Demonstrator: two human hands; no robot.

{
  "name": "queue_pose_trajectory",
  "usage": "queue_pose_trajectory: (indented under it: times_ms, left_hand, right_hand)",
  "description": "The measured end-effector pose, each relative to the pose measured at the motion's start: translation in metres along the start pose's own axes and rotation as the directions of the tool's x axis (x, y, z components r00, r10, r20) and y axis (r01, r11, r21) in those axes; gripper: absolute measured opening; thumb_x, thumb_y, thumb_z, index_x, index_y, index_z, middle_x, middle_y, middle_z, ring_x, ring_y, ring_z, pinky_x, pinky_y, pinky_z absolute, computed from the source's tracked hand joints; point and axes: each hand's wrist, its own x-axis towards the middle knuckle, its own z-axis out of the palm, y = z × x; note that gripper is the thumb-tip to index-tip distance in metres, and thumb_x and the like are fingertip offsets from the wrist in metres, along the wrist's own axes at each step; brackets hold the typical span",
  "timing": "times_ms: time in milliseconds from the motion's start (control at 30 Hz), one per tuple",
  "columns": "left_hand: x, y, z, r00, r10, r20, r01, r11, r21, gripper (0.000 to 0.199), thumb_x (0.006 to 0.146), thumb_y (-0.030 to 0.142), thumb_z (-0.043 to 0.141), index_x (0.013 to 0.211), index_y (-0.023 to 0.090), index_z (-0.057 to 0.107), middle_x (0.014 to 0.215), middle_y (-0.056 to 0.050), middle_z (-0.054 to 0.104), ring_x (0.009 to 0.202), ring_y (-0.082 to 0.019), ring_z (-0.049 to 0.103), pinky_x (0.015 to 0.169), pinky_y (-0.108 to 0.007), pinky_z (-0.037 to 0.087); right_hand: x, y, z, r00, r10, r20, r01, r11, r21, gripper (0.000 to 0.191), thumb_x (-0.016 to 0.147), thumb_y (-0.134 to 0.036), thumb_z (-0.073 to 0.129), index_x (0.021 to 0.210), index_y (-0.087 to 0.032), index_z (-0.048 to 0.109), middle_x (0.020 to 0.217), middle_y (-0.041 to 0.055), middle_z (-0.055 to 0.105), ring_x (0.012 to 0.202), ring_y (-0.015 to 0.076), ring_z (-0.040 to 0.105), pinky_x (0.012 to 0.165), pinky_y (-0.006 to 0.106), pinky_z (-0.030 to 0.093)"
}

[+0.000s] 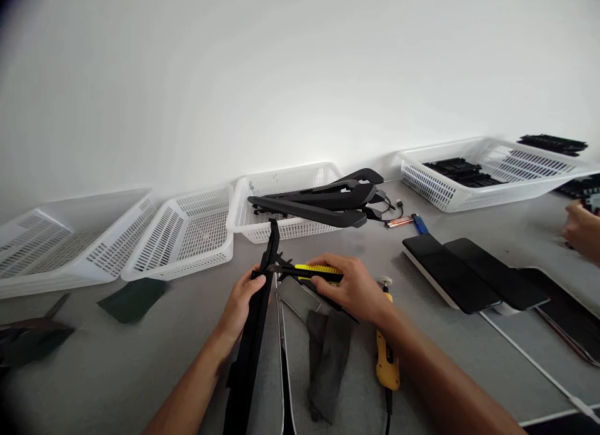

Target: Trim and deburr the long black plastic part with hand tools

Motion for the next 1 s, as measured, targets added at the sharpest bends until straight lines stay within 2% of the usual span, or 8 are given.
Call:
queue_pose_trajectory:
  times_ms: [200,333,433,567,667,800,1000]
  left_hand:
    - [0.001,-0.002,-0.001,1.0,-0.002,-0.006,0.002,1.0,-0.007,0.033,0.083,0.047,0.079,0.103,0.02,0.076,0.06,0.005,0.06,0.054,-0.013,0.052,0.056,-0.025,0.041]
    - [0.002,-0.003,-0.003,1.0,0.005,0.008,-0.005,1.0,-0.005,0.036,0.083,0.048,0.079,0.106,0.02,0.076,0.06,0.005,0.061,0.055,-0.014,0.054,0.055,-0.025,0.04]
    - [0.003,-0.008,-0.006,0.999,0.016,0.03,-0.016,1.0,-0.01,0.039,0.086,0.054,0.077,0.105,0.02,0.076,0.061,0.004,0.062,0.054,-0.014,0.053,0.056,-0.025,0.04]
    - [0.006,-0.015,-0.008,1.0,0.018,0.012,-0.017,0.998,-0.063,0.051,0.088,0.066,0.073,0.11,0.02,0.078,0.062,0.004,0.064,0.053,-0.013,0.052,0.056,-0.025,0.042]
    - [0.009,-0.017,-0.006,1.0,-0.007,-0.024,0.004,0.995,-0.104,0.057,0.085,0.072,0.073,0.101,0.018,0.079,0.062,0.002,0.065,0.052,-0.013,0.052,0.053,-0.026,0.04]
    - [0.011,-0.015,-0.002,0.999,-0.027,-0.026,0.024,0.992,-0.124,0.054,0.081,0.069,0.077,0.092,0.016,0.08,0.059,0.002,0.065,0.05,-0.013,0.052,0.052,-0.026,0.041]
    - [0.009,-0.011,-0.001,0.998,-0.039,-0.042,0.03,0.98,-0.194,0.049,0.08,0.063,0.079,0.092,0.016,0.078,0.054,0.003,0.062,0.048,-0.013,0.051,0.051,-0.025,0.04]
  right_hand:
    - [0.001,0.001,-0.002,1.0,0.005,-0.025,-0.005,1.0,-0.014,0.022,0.092,-0.032,0.066,0.107,-0.023,0.08,0.099,0.0039,0.084,0.082,0.0229,0.077,0.077,0.033,0.059]
    - [0.001,0.003,-0.001,1.0,-0.003,0.006,0.003,1.0,-0.023,0.021,0.093,-0.032,0.066,0.107,-0.024,0.08,0.099,0.0028,0.084,0.084,0.0224,0.077,0.079,0.033,0.059]
    - [0.001,0.004,-0.001,0.999,0.024,-0.025,-0.025,0.999,-0.034,0.022,0.094,-0.034,0.065,0.108,-0.023,0.079,0.097,0.0027,0.083,0.081,0.0216,0.076,0.074,0.031,0.057]
    - [0.0,0.007,0.001,0.999,0.014,0.029,-0.014,1.0,0.014,0.022,0.095,-0.034,0.066,0.109,-0.023,0.079,0.102,0.0028,0.083,0.088,0.0224,0.076,0.082,0.033,0.058]
    - [0.0,0.012,0.004,0.999,0.034,0.04,-0.035,0.999,0.039,0.022,0.094,-0.034,0.067,0.11,-0.023,0.078,0.104,0.0031,0.084,0.091,0.0236,0.078,0.086,0.035,0.059]
    - [-0.001,0.017,0.005,0.996,0.089,0.015,-0.09,0.994,0.065,0.027,0.093,-0.036,0.067,0.114,-0.022,0.078,0.109,0.0052,0.084,0.098,0.0264,0.079,0.09,0.037,0.06]
    - [-0.001,0.014,0.002,0.988,0.103,0.118,-0.117,0.986,0.118,0.028,0.093,-0.037,0.066,0.111,-0.022,0.08,0.105,0.0043,0.084,0.094,0.0252,0.077,0.086,0.034,0.056]
